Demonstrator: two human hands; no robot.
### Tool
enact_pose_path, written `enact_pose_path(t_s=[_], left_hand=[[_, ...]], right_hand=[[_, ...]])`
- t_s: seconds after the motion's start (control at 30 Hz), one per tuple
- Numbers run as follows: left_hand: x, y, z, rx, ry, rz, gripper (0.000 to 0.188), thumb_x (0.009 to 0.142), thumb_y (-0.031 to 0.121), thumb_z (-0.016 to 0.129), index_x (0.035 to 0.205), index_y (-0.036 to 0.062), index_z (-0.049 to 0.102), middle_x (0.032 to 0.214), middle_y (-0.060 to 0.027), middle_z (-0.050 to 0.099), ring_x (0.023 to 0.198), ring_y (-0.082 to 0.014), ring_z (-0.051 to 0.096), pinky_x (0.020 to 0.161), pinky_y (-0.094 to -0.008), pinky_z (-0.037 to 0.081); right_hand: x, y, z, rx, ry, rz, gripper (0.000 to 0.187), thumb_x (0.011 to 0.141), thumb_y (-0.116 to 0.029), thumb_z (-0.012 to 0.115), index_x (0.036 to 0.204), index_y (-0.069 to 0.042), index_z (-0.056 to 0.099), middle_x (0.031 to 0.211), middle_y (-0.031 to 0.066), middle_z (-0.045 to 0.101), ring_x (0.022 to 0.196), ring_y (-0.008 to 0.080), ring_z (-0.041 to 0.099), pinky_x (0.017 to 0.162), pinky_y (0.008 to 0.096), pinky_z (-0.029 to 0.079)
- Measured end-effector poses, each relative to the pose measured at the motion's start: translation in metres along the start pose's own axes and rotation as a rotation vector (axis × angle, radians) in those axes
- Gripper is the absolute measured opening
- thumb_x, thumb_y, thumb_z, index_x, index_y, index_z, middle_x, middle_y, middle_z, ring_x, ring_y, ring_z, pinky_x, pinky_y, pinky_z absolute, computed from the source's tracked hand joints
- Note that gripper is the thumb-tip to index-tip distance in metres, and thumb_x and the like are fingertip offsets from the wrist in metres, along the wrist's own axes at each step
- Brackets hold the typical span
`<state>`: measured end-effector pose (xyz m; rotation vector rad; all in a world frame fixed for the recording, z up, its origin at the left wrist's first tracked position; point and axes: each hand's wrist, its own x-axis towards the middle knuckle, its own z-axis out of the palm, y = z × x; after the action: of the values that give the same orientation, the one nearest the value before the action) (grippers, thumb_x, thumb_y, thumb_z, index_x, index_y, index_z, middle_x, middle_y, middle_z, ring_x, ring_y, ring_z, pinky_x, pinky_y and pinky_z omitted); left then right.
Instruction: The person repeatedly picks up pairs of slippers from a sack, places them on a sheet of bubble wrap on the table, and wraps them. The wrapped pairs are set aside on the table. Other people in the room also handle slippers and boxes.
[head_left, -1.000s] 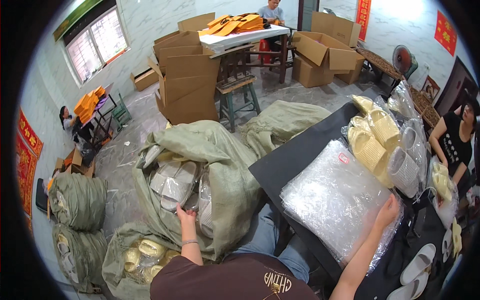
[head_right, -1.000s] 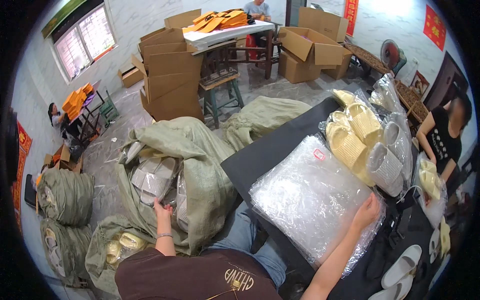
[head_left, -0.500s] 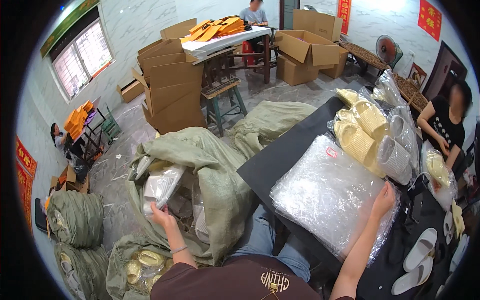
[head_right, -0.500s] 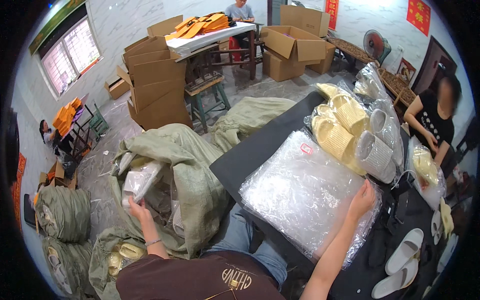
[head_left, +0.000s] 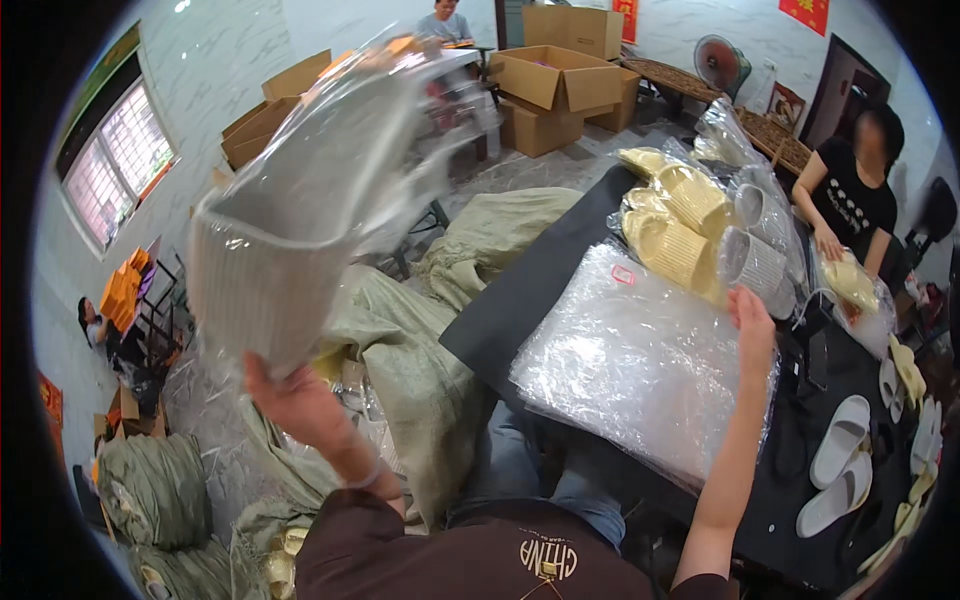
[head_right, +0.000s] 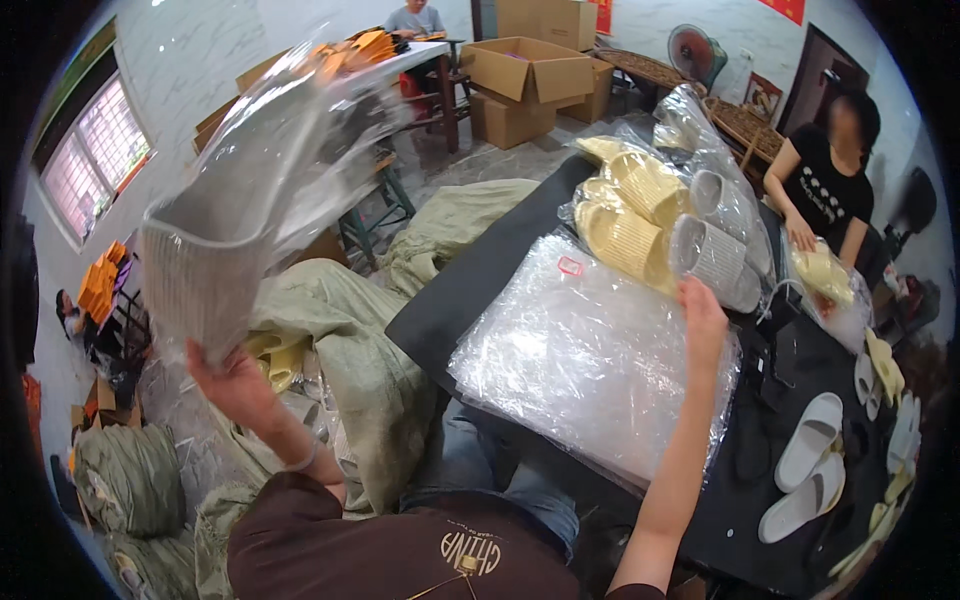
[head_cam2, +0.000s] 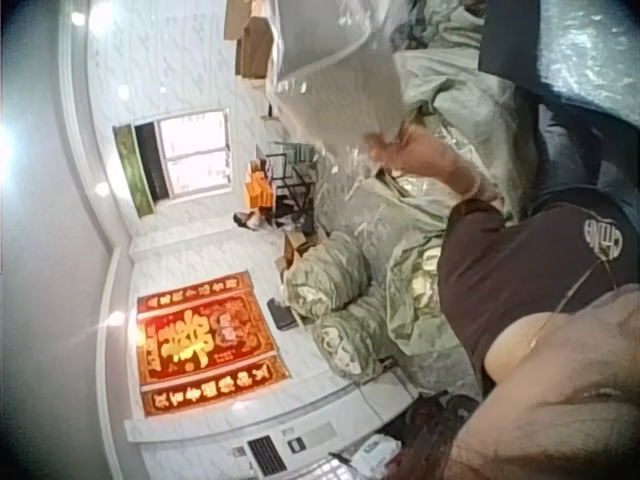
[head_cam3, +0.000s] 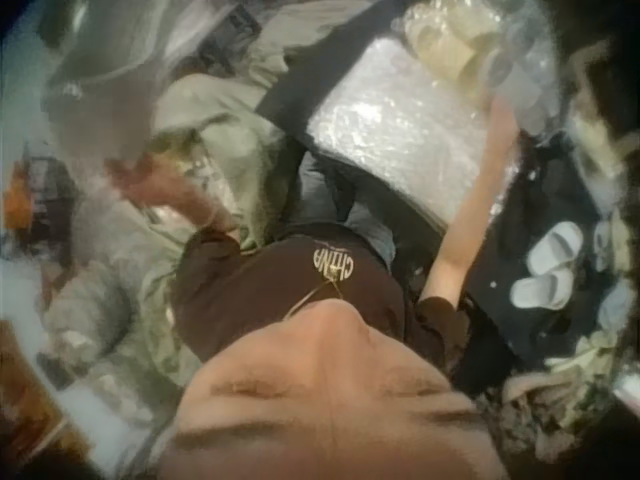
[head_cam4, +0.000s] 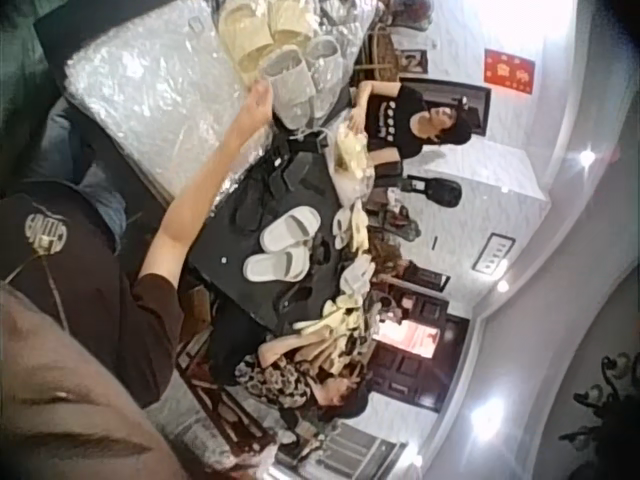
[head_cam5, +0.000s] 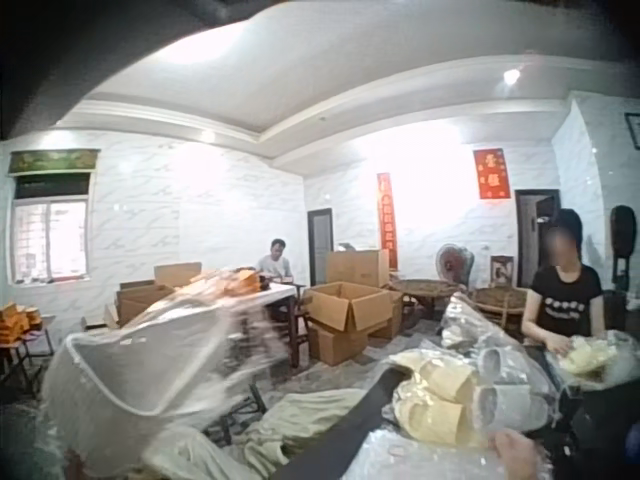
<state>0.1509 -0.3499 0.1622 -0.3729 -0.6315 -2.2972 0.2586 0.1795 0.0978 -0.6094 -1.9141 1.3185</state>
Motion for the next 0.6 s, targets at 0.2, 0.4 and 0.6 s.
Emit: enact_pose_path(t_s=[0.2, 0.4, 0.6], left_hand=[[-0.061, -0.094, 0.069, -0.251, -0.227, -0.649, 0.031, 0.093, 0.020, 0.052, 0.119, 0.0030, 0.054, 0.120, -0.0088, 0.059, 0.108, -0.0210, 0.057, 0.095, -0.0388, 0.045], [-0.130, -0.164, 0.057, -0.016, -0.391, -1.212, 0.035, 0.091, 0.013, 0.056, 0.123, 0.0005, 0.049, 0.118, -0.0112, 0.058, 0.105, -0.0204, 0.058, 0.088, -0.0363, 0.050], [-0.155, -0.170, 0.027, 0.482, -0.806, -1.496, 0.067, 0.081, 0.021, 0.072, 0.133, -0.0033, 0.036, 0.121, -0.0170, 0.053, 0.109, -0.0265, 0.054, 0.089, -0.0390, 0.048]], right_hand=[[-0.043, -0.062, 0.023, 0.738, -0.391, 0.315, 0.079, 0.091, -0.064, 0.035, 0.141, -0.003, 0.029, 0.134, 0.0184, 0.045, 0.109, 0.0292, 0.056, 0.090, 0.0398, 0.046], [-0.056, -0.085, -0.026, 1.015, -0.180, 0.270, 0.074, 0.091, -0.058, 0.041, 0.142, -0.005, 0.030, 0.134, 0.0161, 0.045, 0.109, 0.0299, 0.054, 0.094, 0.0437, 0.044], [-0.069, 0.015, -0.097, 0.244, -0.092, 0.239, 0.046, 0.091, -0.028, 0.054, 0.129, -0.003, 0.050, 0.112, 0.0102, 0.060, 0.099, 0.0167, 0.057, 0.086, 0.0291, 0.045]])
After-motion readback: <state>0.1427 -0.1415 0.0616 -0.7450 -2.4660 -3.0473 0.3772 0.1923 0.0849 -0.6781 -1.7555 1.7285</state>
